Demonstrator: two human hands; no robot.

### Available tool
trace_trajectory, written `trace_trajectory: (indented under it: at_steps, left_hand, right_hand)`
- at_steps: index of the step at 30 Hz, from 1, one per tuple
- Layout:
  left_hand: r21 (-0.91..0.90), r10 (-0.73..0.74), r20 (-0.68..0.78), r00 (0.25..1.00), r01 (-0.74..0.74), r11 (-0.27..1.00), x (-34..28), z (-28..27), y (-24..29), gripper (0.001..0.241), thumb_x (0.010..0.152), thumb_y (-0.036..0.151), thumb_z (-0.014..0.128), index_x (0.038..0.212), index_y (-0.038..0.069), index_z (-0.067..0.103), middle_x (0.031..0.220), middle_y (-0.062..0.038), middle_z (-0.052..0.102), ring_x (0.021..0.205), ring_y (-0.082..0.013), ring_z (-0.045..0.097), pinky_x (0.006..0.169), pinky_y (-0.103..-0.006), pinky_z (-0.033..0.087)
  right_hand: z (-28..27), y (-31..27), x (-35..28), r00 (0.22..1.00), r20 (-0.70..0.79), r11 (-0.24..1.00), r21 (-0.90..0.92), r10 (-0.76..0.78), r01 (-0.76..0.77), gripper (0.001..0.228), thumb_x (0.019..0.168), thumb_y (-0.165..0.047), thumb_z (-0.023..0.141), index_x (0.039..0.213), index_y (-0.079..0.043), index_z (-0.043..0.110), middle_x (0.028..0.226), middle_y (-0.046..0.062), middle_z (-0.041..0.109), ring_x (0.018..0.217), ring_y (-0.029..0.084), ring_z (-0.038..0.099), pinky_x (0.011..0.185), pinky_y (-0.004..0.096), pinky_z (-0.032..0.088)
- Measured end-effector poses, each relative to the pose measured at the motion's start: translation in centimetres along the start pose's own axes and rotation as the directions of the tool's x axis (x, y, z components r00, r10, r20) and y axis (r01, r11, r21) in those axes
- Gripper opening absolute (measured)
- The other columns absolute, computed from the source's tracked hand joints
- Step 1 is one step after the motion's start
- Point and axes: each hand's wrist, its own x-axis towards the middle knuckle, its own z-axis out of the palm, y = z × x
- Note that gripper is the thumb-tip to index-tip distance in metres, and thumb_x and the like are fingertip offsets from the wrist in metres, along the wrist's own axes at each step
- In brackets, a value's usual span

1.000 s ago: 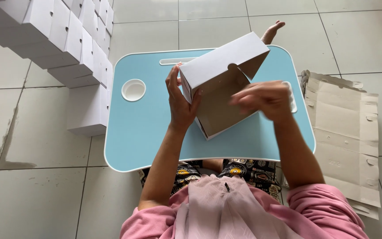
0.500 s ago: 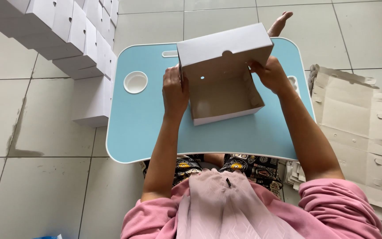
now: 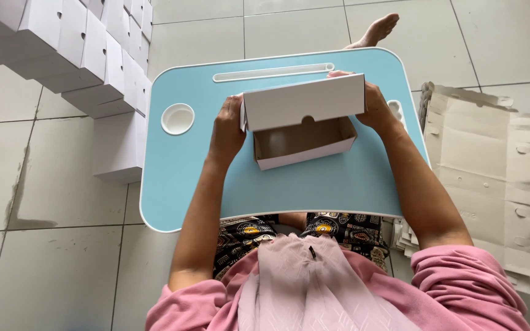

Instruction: Folding flat cardboard sheets into finished boxes on a lap desk.

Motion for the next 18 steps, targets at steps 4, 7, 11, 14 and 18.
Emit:
trace_trajectory:
  at_steps: [4, 7, 11, 14, 18]
  left_hand:
    - [0.124, 0.092, 0.064, 0.994, -0.1, 0.987, -0.8, -0.2, -1.4, 0.059, 0.086, -0.012, 0.064, 0.138, 0.011, 0.053, 0.112, -0.009, 0.062, 0.109, -0.0292, 0.066, 0.098, -0.0424, 0.056]
    - [0.171, 0.115, 0.078, 0.99, -0.127, 0.977, -1.1, 0.4, -2.3, 0.064, 0.09, -0.006, 0.065, 0.148, 0.015, 0.048, 0.109, -0.009, 0.063, 0.104, -0.0271, 0.066, 0.095, -0.0414, 0.057]
    - [0.239, 0.135, 0.081, 0.988, -0.151, 0.959, -1.6, 0.5, -2.4, 0.068, 0.09, -0.003, 0.066, 0.151, 0.02, 0.046, 0.107, -0.006, 0.064, 0.102, -0.0236, 0.066, 0.092, -0.038, 0.058]
    - [0.264, 0.14, 0.094, 0.986, -0.16, 0.951, -1.5, 0.3, -2.3, 0.071, 0.09, -0.003, 0.066, 0.153, 0.021, 0.044, 0.108, -0.006, 0.064, 0.102, -0.0228, 0.065, 0.091, -0.0373, 0.058]
    - [0.342, 0.077, 0.155, 0.985, -0.127, 0.931, -1.7, -0.5, -1.1, 0.087, 0.084, -0.01, 0.065, 0.158, 0.026, 0.036, 0.119, -0.006, 0.062, 0.107, -0.0241, 0.062, 0.083, -0.0369, 0.058]
  right_hand:
    - [0.8, 5.6, -2.0, 0.997, 0.069, 0.999, 0.006, 0.043, -0.044, 0.061, 0.088, 0.001, 0.073, 0.146, -0.008, 0.057, 0.132, 0.018, 0.063, 0.124, 0.041, 0.061, 0.107, 0.05, 0.045]
    - [0.8, 5.9, -2.2, 0.98, 0.088, 0.978, -0.125, 0.177, -0.166, 0.07, 0.083, -0.007, 0.078, 0.148, -0.02, 0.056, 0.136, 0.015, 0.06, 0.121, 0.049, 0.06, 0.104, 0.057, 0.045]
    - [0.7, 5.5, -2.4, 0.967, 0.117, 0.959, -0.2, 0.226, -0.2, 0.07, 0.087, -0.004, 0.072, 0.151, -0.024, 0.053, 0.137, 0.013, 0.058, 0.122, 0.049, 0.059, 0.105, 0.059, 0.043]
    - [0.6, 5.2, -2.1, 0.956, 0.134, 0.937, -0.272, 0.261, -0.218, 0.072, 0.089, 0.002, 0.067, 0.154, -0.023, 0.049, 0.138, 0.017, 0.057, 0.122, 0.051, 0.058, 0.105, 0.06, 0.042]
    - [0.6, 8.0, -2.8, 0.936, 0.159, 0.903, -0.355, 0.314, -0.243, 0.084, 0.088, 0.007, 0.066, 0.161, -0.025, 0.039, 0.141, 0.017, 0.056, 0.124, 0.05, 0.058, 0.107, 0.071, 0.035]
